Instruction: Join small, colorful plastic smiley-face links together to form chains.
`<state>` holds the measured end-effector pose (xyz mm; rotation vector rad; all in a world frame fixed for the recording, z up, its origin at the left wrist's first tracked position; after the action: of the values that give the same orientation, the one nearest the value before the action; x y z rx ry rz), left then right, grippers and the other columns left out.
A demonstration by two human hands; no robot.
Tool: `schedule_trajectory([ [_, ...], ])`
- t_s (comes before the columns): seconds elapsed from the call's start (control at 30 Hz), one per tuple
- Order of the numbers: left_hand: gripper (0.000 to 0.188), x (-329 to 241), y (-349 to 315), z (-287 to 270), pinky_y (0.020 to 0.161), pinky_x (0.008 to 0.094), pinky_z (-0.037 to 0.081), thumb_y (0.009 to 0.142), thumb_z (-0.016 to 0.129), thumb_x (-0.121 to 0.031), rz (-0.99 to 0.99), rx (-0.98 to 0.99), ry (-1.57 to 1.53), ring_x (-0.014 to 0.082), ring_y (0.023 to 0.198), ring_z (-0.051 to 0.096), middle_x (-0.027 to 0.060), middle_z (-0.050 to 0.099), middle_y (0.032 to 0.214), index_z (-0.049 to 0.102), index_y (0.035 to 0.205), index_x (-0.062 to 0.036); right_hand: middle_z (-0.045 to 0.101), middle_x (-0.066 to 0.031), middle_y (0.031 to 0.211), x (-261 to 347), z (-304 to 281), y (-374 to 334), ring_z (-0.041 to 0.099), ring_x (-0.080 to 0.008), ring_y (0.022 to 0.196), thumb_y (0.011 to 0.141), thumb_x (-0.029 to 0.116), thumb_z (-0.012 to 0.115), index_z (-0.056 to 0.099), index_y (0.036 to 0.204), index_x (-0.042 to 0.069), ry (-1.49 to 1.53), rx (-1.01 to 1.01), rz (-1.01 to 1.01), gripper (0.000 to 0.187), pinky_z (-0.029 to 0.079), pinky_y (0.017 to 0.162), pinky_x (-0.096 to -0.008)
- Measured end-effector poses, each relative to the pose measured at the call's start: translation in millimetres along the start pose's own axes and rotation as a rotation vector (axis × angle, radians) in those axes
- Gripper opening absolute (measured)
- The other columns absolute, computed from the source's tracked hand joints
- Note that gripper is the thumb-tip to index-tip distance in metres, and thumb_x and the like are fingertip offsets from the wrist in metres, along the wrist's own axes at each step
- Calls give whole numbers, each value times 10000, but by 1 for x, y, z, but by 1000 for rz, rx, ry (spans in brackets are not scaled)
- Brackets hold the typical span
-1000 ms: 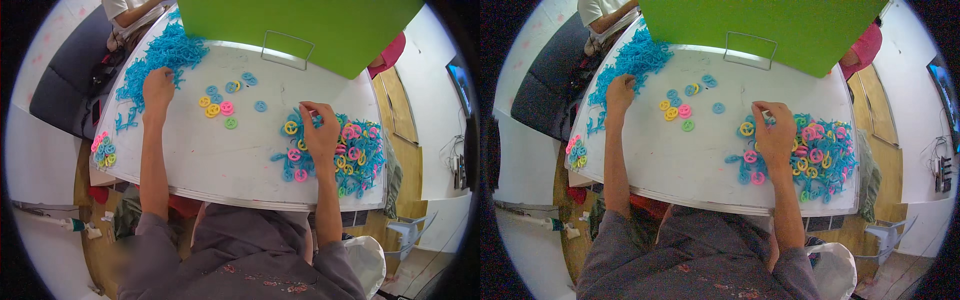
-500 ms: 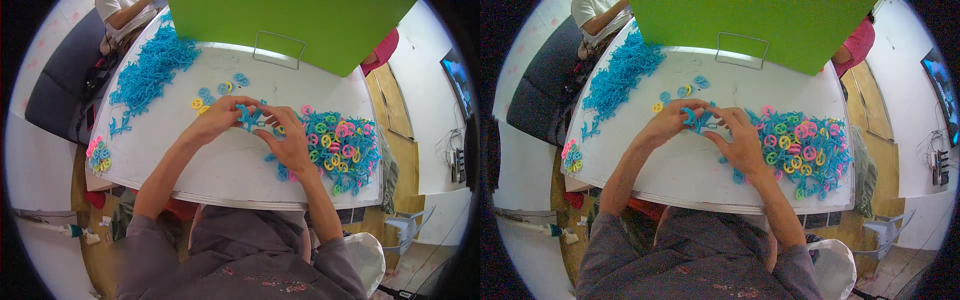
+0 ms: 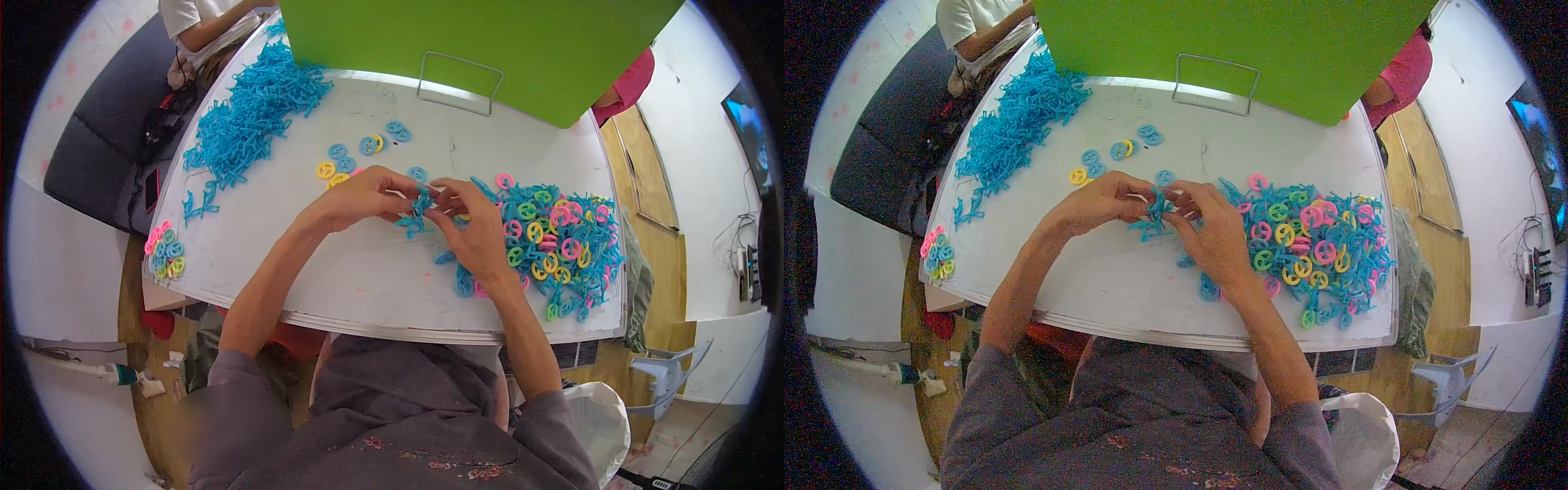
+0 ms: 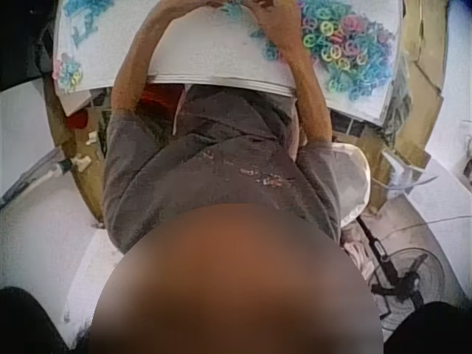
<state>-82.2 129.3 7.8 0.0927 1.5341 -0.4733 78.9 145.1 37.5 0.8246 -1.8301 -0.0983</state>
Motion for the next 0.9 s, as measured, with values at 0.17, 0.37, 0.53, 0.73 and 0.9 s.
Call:
schedule_trajectory([
  [0.17,347,-4,-3,10,778,268,513,855,580,-94,-103,-33,208,129,868,597,59,623,961,628,1194,-33,624,-96,877,1,0,1,632,-195,751,782,-15,699,648,1091,42,-71,32,-16,318,517,653,-288],
  [0.37,514,1,2,24,753,267,478,851,574,-71,-32,14,60,137,944,568,60,596,1049,458,1351,-44,621,-86,870,5,-4,1,625,-179,765,801,18,702,678,995,30,-71,0,-66,196,495,641,-271],
  [0.53,503,0,3,18,750,258,477,853,610,-124,-77,-10,57,130,951,576,59,604,1030,468,1331,-59,628,-82,877,-2,-8,1,615,-152,724,812,40,703,656,917,13,-71,-65,-5,118,480,633,-258],
  [0.73,318,2,4,10,696,242,470,881,642,-195,-15,-26,28,99,869,592,34,627,958,606,1170,-66,638,-53,882,-13,-12,-3,605,-102,747,885,83,656,614,938,2,131,-173,313,106,466,634,-241],
  [0.9,279,7,7,8,666,250,471,894,642,-204,27,-9,217,94,839,596,36,638,950,620,1138,-70,659,-94,881,-18,-26,-3,634,-147,776,859,123,694,601,972,-19,93,-322,251,204,499,689,-279],
])
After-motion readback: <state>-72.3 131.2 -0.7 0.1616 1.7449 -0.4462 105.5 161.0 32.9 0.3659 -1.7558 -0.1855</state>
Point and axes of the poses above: each hand's wrist, its own y-axis towards the middle knuckle, its own z-axis out of the palm, x = y × z, the point moved 6 cm from there along y, towards the middle knuckle
